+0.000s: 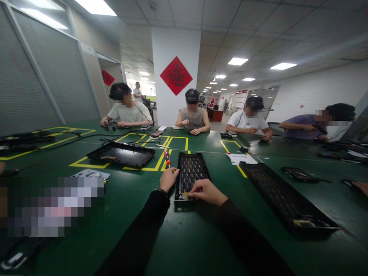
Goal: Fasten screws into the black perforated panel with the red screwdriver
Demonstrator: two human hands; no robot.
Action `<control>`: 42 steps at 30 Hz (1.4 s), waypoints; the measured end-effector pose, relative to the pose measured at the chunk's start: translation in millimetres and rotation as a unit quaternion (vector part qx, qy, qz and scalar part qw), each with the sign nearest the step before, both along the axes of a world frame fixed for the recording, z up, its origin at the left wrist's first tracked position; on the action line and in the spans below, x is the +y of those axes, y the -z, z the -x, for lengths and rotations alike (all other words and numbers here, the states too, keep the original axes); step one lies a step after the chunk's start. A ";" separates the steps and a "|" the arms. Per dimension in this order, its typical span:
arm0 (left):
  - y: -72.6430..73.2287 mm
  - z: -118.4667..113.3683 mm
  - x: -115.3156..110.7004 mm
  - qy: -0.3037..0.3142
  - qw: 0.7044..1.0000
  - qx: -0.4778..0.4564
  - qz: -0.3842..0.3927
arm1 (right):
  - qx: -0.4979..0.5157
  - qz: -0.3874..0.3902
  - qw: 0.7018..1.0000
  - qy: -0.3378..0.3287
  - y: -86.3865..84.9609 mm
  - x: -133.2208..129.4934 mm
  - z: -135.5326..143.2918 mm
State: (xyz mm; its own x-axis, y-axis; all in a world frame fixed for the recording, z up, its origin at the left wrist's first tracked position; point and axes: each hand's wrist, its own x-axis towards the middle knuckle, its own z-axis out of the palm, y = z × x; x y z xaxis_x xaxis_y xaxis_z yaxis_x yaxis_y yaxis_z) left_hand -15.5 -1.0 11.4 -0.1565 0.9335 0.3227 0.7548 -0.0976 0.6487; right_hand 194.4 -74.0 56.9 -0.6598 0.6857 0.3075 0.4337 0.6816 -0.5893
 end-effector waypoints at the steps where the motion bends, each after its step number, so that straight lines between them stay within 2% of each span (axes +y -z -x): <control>1: -0.2 0.1 -0.3 0.001 1.000 -0.001 0.001 | -0.003 0.000 1.000 0.000 0.9 0.5 -0.1; 9: -4.4 2.9 -3.4 0.022 0.999 -0.016 0.024 | -0.044 -0.030 0.999 -0.006 0.5 -1.4 1.3; 13: -2.0 2.9 -2.1 0.043 0.999 -0.025 0.019 | -0.052 -0.038 0.998 -0.006 -0.5 -2.0 0.8; 19: 5.1 2.6 0.7 0.009 0.999 -0.039 -0.010 | -0.046 -0.044 0.998 -0.002 -1.9 -2.4 0.7; 22: 5.4 4.4 0.4 0.014 0.999 -0.035 -0.004 | -0.041 -0.050 0.998 -0.001 -1.3 -2.0 0.4; 42: 3.8 3.7 0.7 0.043 0.997 -0.068 -0.004 | -0.048 -0.026 0.998 0.031 2.4 -3.0 -1.1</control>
State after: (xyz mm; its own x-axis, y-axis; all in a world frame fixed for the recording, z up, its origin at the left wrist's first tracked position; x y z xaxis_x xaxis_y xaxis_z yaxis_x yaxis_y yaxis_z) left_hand -19.1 -0.3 7.6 -0.1188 0.9426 0.3120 0.6489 -0.1642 0.7430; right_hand 195.5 -77.1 54.5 -0.6450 0.7103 0.2818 0.5278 0.6808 -0.5079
